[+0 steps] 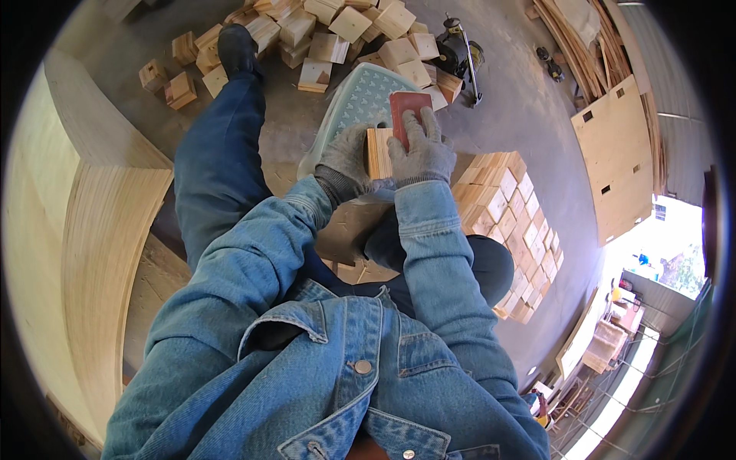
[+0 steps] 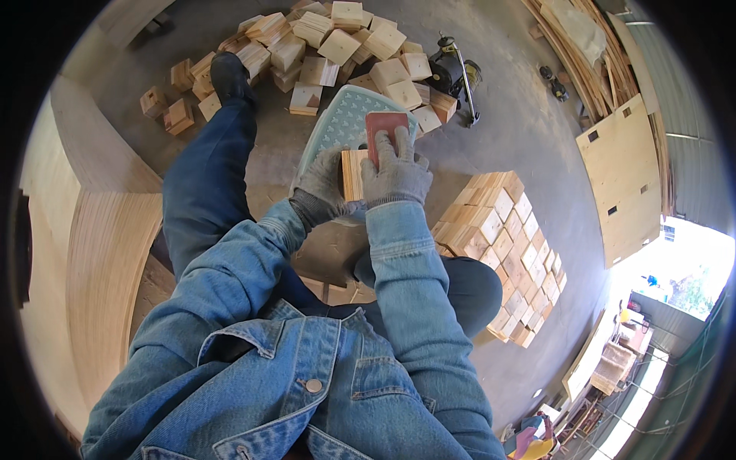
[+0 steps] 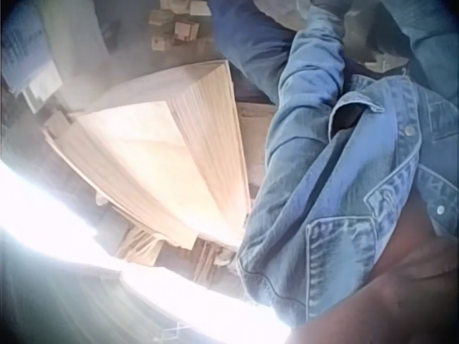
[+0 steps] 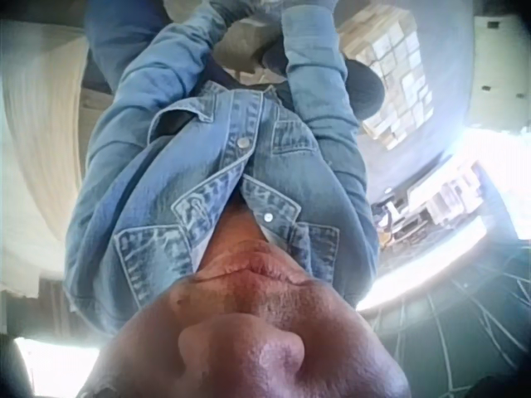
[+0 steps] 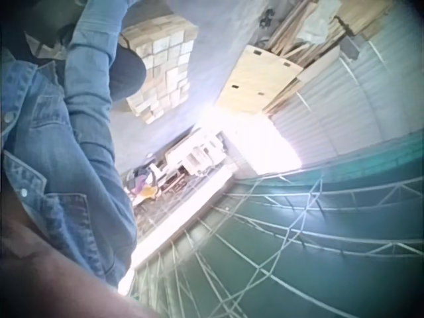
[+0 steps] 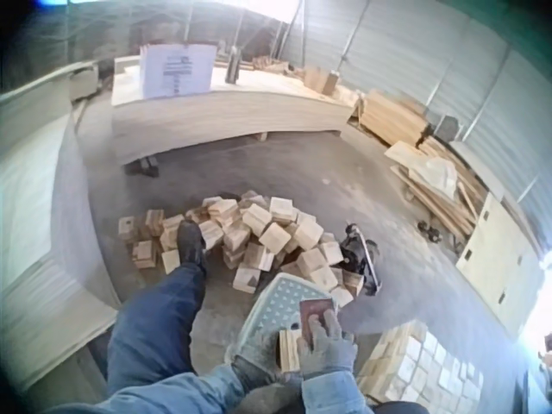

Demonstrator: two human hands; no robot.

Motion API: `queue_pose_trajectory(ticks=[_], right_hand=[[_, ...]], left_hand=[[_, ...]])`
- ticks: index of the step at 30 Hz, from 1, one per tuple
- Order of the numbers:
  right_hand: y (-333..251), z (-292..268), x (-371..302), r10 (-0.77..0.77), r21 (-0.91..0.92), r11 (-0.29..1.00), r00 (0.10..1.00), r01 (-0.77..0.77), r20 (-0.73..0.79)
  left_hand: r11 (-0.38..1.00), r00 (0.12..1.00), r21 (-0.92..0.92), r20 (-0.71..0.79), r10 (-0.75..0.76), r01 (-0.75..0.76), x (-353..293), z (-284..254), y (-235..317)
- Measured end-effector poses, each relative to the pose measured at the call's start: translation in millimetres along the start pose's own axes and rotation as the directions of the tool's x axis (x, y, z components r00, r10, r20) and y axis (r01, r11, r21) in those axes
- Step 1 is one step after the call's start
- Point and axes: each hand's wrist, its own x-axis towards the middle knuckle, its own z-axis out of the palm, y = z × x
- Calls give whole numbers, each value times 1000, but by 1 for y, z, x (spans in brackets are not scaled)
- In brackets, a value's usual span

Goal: The person sits on a low stool and sands a small wooden block using a red sanding block. They hold the block in their left hand and rub the sanding block against its surfaces, occasionally rotating the wood to access different sides.

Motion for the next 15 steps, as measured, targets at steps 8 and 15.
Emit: queue_pose_trajectory(ticks=[8, 15], right_hand=[[10, -17, -92, -46, 26, 999, 998, 47, -34], [19, -15, -124, -53, 27, 998, 995, 56, -87]], left_hand=[[931, 995, 349, 55, 89, -103, -2, -18, 36], [875, 999, 481, 22, 46, -51, -1, -20, 53]])
